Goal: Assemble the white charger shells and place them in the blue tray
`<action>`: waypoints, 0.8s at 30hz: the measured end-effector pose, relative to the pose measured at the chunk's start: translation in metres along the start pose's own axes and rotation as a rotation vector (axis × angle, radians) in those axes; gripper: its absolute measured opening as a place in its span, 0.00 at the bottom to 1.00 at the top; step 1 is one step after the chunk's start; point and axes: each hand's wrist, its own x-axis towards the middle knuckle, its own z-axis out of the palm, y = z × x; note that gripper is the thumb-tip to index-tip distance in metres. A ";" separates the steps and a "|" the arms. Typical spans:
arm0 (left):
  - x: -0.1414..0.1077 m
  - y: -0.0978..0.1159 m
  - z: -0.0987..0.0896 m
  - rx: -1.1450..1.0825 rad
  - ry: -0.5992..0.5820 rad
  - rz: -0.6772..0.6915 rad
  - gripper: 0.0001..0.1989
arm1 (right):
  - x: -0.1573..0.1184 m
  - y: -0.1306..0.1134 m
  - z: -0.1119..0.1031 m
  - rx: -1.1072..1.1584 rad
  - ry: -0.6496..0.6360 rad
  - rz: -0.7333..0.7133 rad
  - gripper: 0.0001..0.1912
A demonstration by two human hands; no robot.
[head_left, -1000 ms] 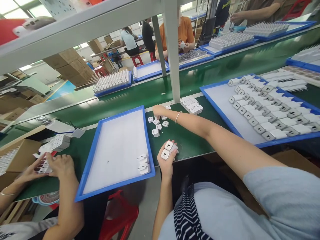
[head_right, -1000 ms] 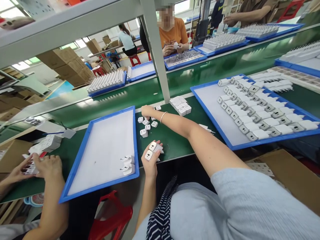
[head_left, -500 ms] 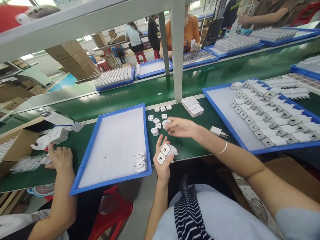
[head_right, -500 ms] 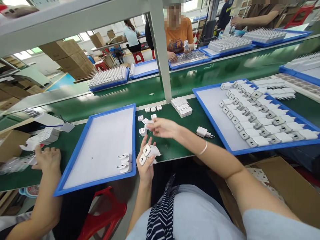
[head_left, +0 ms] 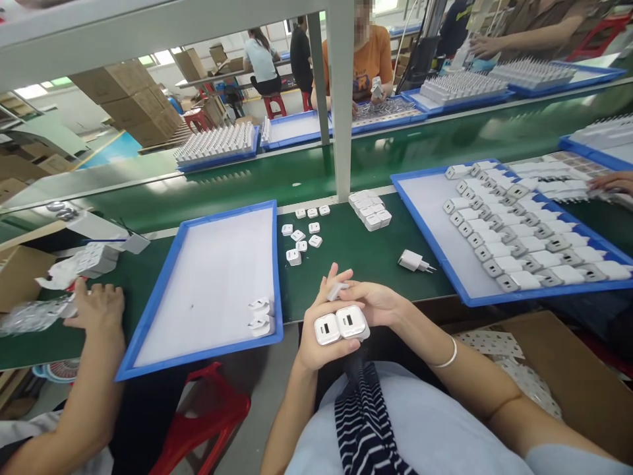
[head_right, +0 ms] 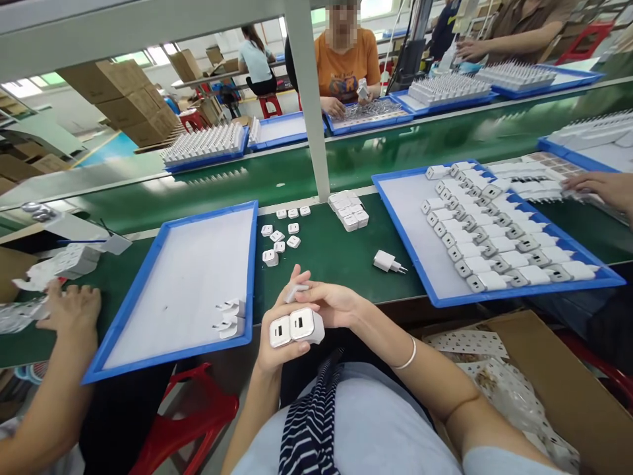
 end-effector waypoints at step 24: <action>-0.009 0.024 -0.006 0.080 -0.169 -0.269 0.20 | -0.031 -0.021 -0.006 -0.910 0.189 -0.391 0.12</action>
